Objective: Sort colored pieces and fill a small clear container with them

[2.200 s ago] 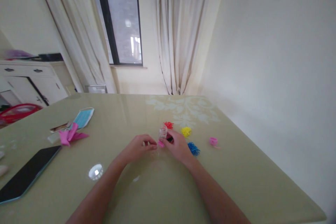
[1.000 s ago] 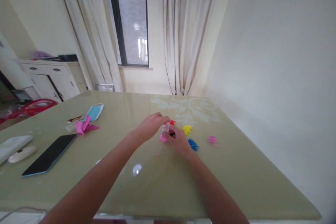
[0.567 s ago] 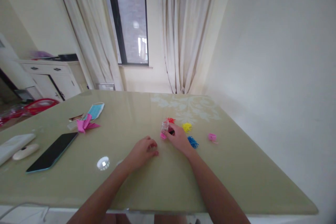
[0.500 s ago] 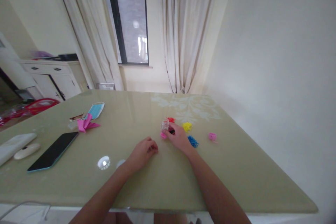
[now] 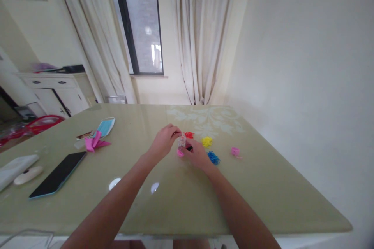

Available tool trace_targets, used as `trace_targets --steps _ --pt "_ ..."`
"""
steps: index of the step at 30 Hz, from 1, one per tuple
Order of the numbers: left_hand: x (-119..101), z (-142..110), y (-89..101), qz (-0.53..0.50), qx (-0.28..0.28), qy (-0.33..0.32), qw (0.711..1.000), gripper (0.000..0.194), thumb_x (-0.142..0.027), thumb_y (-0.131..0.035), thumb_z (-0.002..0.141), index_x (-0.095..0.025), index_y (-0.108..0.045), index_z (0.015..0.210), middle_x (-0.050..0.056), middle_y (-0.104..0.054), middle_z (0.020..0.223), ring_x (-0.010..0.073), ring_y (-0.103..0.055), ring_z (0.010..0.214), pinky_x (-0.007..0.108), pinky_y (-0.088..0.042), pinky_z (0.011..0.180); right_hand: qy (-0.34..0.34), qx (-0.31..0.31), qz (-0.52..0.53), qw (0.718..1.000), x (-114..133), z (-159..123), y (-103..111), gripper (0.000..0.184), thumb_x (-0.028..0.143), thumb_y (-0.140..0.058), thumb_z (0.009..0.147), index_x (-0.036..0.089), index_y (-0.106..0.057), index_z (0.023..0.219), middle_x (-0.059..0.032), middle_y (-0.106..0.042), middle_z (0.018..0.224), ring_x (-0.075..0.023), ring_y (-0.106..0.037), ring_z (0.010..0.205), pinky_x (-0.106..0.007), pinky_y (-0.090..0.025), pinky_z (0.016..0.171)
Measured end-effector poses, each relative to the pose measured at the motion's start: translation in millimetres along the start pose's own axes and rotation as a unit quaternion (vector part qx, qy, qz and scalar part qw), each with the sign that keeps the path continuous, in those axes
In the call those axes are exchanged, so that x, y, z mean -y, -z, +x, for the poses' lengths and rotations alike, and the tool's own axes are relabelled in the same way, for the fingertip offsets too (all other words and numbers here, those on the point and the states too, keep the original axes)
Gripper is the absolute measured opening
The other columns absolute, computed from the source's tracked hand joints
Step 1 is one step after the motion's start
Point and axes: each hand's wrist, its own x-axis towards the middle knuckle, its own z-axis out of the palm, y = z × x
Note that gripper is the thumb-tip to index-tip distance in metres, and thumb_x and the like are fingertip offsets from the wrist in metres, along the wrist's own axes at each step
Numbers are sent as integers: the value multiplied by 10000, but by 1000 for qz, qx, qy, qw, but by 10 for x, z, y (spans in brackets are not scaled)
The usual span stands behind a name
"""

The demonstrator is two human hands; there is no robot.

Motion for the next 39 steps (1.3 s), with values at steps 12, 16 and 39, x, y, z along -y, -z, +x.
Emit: trace_targets --steps 12,16,39 --pt "25 -255 18 -23 -25 -11 999 273 -334 -537 1027 -207 -765 1109 62 -690 1052 190 -670 921 314 -512 860 -8 2 32 999 -10 -13 -16 188 388 -692 956 206 -712 999 -12 -705 840 -175 -607 745 -270 -424 683" --pt "127 -685 -70 -33 105 65 992 266 -387 -614 968 -211 -795 887 41 -709 871 178 -649 754 311 -490 757 -5 1 22 1000 12 -3 -9 200 392 -712 941 193 -700 925 -13 -693 807 -178 -607 743 -271 -416 679" --pt "16 -102 -34 10 -22 -27 999 232 -236 -479 1014 -189 -685 919 77 -692 962 220 -652 926 352 -507 864 -15 2 6 1000 40 -27 -15 162 356 -713 925 207 -654 904 6 -640 793 -165 -551 711 -263 -381 644"
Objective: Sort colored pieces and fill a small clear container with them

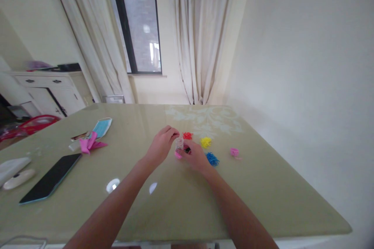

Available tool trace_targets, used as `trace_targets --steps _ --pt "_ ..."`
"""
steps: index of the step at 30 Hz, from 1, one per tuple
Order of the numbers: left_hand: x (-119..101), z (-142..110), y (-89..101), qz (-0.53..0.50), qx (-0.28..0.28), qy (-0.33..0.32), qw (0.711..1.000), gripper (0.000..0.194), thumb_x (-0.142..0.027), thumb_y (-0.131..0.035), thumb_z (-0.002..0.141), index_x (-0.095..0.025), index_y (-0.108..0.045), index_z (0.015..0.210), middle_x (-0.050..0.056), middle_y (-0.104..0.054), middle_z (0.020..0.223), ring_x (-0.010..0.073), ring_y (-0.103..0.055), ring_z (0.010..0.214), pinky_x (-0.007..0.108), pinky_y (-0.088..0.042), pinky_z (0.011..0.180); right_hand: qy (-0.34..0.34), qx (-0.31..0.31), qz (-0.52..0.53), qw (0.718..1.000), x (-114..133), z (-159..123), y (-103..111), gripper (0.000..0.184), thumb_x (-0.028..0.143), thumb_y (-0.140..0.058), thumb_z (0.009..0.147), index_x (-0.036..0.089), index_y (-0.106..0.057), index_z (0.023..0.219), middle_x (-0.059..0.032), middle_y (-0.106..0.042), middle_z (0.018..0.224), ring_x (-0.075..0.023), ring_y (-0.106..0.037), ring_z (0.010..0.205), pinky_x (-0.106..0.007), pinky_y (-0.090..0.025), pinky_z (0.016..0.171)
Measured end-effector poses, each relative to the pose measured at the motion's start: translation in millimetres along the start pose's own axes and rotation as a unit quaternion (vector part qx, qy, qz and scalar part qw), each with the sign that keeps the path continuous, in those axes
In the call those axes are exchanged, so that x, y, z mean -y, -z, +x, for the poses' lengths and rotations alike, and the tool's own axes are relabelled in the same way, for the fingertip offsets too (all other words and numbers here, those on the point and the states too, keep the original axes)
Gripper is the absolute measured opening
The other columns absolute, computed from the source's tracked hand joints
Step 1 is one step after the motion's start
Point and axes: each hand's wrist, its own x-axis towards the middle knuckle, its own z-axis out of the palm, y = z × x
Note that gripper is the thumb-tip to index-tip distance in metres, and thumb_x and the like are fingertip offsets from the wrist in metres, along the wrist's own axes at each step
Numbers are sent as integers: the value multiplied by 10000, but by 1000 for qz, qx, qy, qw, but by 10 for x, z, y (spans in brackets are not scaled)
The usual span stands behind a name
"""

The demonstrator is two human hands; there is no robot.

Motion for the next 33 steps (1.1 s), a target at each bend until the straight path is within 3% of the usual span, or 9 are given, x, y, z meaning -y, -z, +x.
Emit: trace_targets --steps 5,8,12,15,18,23,26,30,33 --pt "22 7 -43 39 58 -44 997 282 -218 -475 1023 -212 -746 944 71 -667 975 214 -638 941 359 -513 896 7 -2 -21 1000 18 -5 7 189 333 -732 908 209 -607 841 8 -625 786 -164 -546 713 -259 -372 647" --pt "75 -103 -100 -24 13 -23 999 319 -293 -449 1055 -217 -754 1008 76 -677 1034 205 -640 979 357 -516 917 7 -6 -18 1000 35 -11 -2 153 347 -727 925 210 -658 925 -8 -673 841 -175 -585 749 -267 -394 667" --pt "213 -270 -323 -131 -36 80 988 420 -432 -584 986 -221 -638 1345 109 -689 1258 213 -658 1032 317 -552 790 6 -10 -2 1000 67 -23 -16 201 402 -697 960 203 -711 970 -46 -727 885 -198 -636 782 -299 -452 704" --pt "318 -347 -494 -185 -25 109 976 391 -462 -678 916 -205 -695 1211 101 -743 1177 232 -688 1041 332 -561 811 17 14 39 999 56 -18 46 257 388 -728 936 222 -743 1133 -78 -777 1038 -224 -698 905 -335 -513 807" --pt "378 -370 -555 -238 -35 123 963 362 -478 -714 893 -191 -708 1113 91 -772 1112 235 -717 1023 379 -565 919 -40 -13 52 998 -33 14 223 407 362 -793 872 223 -730 1249 -106 -781 1156 -250 -725 989 -361 -548 833" --pt "419 -369 -544 -297 -1 172 939 441 -509 -713 884 -177 -682 1173 122 -776 1150 260 -747 1023 412 -591 931 -86 -95 -85 988 -290 49 531 198 258 -693 934 209 -792 1098 -116 -791 1098 -264 -723 968 -426 -534 921" --pt "445 -368 -566 -298 0 173 939 445 -495 -705 884 -174 -685 1192 128 -768 1175 263 -744 1029 421 -594 940 -82 -36 -156 984 -389 24 547 236 304 -750 904 224 -798 1120 -127 -783 1133 -318 -693 1094 -469 -500 988" --pt "449 -372 -585 -335 21 164 928 423 -445 -720 880 -177 -684 1205 125 -756 1208 257 -743 1035 429 -601 947 -50 45 -140 988 -390 -19 461 459 333 -826 850 253 -734 1293 -123 -738 1281 -332 -653 1203 -485 -470 1060" --pt "432 -377 -582 -350 24 166 922 382 -423 -715 882 -178 -694 1175 117 -761 1186 254 -745 1024 428 -603 944 -30 67 -139 988 -338 -25 415 435 267 -820 854 274 -738 1282 -110 -729 1272 -317 -645 1199 -476 -466 1073"
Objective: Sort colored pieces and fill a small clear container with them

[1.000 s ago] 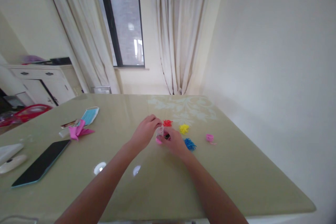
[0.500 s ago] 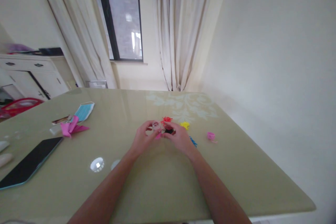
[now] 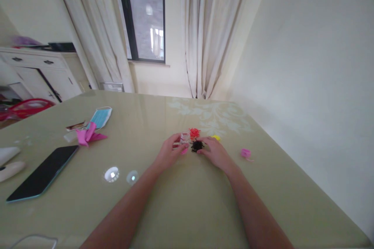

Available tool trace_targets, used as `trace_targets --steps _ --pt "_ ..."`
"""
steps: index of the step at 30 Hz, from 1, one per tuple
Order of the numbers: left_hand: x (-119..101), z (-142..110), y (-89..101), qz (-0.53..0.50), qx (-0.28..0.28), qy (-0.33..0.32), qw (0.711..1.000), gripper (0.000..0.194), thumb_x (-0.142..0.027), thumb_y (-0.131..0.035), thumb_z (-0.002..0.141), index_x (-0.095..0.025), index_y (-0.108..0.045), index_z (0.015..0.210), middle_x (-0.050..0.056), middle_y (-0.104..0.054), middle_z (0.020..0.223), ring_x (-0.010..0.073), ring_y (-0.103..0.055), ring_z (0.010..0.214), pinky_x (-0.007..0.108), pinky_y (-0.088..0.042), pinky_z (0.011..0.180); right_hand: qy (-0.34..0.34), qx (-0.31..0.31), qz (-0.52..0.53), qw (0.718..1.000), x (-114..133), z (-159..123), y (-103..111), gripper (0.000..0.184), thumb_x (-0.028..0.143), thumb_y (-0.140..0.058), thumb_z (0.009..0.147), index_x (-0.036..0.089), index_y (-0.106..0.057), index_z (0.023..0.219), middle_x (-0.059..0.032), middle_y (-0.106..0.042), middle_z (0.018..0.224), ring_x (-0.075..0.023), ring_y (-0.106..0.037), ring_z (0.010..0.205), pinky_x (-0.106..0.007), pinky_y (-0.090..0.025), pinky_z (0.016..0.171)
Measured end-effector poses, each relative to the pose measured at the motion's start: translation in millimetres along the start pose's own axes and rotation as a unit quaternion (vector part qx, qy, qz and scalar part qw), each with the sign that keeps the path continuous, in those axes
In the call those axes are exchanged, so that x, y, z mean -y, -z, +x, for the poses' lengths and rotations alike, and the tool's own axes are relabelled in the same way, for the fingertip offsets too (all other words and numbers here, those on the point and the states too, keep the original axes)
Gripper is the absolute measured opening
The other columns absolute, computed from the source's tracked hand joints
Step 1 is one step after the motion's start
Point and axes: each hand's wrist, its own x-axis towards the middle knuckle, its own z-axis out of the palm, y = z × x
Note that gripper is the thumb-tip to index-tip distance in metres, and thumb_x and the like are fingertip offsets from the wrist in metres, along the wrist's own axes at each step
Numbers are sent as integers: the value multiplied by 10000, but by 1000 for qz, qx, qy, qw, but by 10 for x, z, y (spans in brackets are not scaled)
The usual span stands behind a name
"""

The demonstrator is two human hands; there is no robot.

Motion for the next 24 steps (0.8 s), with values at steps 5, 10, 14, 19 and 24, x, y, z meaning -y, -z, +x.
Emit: trace_targets --steps 5,10,14,19,24 --pt "16 -4 -10 0 4 0 1000 399 -430 -715 884 -179 -693 1194 116 -753 1200 248 -741 1025 416 -606 937 11 13 -45 999 82 31 -36 411 198 -775 888 265 -734 1291 -106 -704 1232 -286 -640 1170 -438 -478 1055" --pt "20 -21 -11 -3 3 0 1000 403 -427 -710 887 -165 -689 1194 118 -750 1198 242 -740 1015 409 -602 939 2 35 -92 995 121 62 -77 272 170 -699 934 250 -789 1178 -101 -711 1113 -260 -681 1028 -379 -518 929" --pt "8 -40 -13 -1 4 0 1000 396 -427 -711 888 -173 -696 1191 113 -753 1192 242 -740 1012 401 -606 929 -2 30 -101 994 127 75 -76 230 166 -669 942 236 -816 1104 -108 -736 1068 -263 -701 971 -376 -525 887" --pt "26 -40 -20 7 -2 -5 1000 389 -409 -717 890 -169 -702 1196 121 -750 1204 247 -737 1012 407 -600 935 -3 -25 -38 999 103 66 50 220 192 -669 925 239 -832 1065 -95 -797 1063 -268 -724 987 -397 -527 932" --pt "45 -41 -26 6 0 -10 1000 411 -436 -723 888 -176 -706 1205 113 -752 1197 247 -738 1000 395 -603 921 -34 -43 27 998 108 23 193 241 264 -648 928 227 -838 1072 -77 -827 1042 -263 -748 967 -380 -537 912"
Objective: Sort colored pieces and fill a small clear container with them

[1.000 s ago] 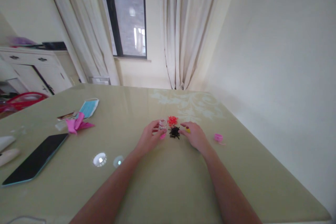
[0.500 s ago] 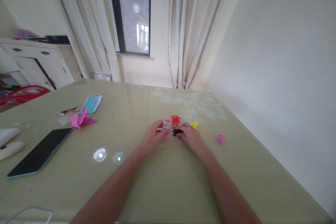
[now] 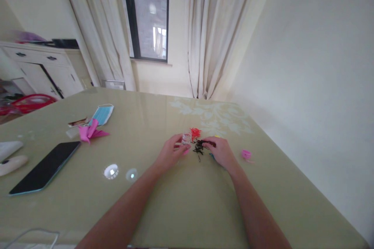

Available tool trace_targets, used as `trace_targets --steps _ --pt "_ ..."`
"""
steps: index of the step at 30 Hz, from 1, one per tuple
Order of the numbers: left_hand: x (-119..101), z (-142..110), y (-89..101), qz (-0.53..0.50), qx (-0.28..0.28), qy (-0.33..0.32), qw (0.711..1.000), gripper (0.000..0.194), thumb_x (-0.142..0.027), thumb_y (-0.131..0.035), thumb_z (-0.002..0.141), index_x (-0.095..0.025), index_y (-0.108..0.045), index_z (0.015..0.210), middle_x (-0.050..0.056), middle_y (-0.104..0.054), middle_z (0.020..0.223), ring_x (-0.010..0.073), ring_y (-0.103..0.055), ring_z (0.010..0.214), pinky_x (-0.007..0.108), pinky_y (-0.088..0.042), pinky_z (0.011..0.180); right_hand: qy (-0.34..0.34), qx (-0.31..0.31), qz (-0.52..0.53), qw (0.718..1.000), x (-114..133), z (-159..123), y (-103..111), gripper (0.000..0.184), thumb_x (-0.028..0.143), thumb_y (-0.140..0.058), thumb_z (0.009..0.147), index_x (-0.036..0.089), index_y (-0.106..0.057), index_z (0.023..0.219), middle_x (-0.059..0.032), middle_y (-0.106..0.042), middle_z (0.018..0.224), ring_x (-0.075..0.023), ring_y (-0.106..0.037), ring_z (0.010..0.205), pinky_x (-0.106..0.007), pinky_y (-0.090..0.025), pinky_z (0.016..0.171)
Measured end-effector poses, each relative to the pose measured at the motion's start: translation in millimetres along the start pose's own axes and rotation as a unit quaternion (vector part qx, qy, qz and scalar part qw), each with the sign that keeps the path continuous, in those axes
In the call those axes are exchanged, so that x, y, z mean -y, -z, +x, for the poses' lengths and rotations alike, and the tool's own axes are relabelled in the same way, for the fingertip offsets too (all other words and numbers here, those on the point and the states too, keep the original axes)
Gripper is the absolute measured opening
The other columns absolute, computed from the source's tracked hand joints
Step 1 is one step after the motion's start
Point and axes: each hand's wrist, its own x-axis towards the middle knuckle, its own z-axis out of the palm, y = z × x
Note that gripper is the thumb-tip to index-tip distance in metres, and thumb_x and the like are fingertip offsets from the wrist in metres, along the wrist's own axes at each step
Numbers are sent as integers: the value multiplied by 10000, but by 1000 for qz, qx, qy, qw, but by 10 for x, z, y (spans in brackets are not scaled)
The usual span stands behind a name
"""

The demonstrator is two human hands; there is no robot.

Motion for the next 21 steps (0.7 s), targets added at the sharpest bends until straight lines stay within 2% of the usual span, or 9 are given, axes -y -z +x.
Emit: trace_targets --steps 4,8,12,17,21 --pt "1 -5 1 5 -6 4 1000 394 -432 -728 884 -178 -713 1184 110 -755 1181 249 -738 996 395 -605 917 -14 27 2 1000 0 -18 -16 258 254 -636 917 216 -839 1072 -73 -831 1021 -257 -752 923 -376 -544 889" --pt "-14 -9 3 3 -6 2 1000 401 -431 -731 880 -178 -710 1190 111 -755 1184 242 -741 987 393 -605 920 -35 13 -4 999 -35 -10 -51 266 253 -659 894 222 -844 1082 -85 -833 1004 -259 -757 890 -382 -557 866" --pt "-28 -13 3 2 -8 1 1000 392 -430 -734 878 -174 -718 1175 114 -760 1173 246 -742 989 398 -605 919 -28 2 4 1000 -47 -2 -41 245 216 -687 855 229 -859 1029 -95 -833 1025 -267 -762 934 -391 -556 909" --pt "-19 -13 -5 3 -5 -1 1000 419 -446 -733 880 -179 -714 1202 117 -756 1196 250 -741 1001 398 -604 918 -54 -38 70 995 -38 -1 -10 219 272 -717 822 214 -869 967 -89 -832 866 -254 -758 777 -373 -582 795" --pt "-25 -12 -28 -6 8 -4 1000 433 -459 -746 871 -182 -720 1202 115 -761 1195 256 -745 1001 386 -610 889 -65 -76 166 981 -51 0 18 254 341 -738 784 201 -867 951 -90 -828 837 -258 -761 770 -380 -593 774"
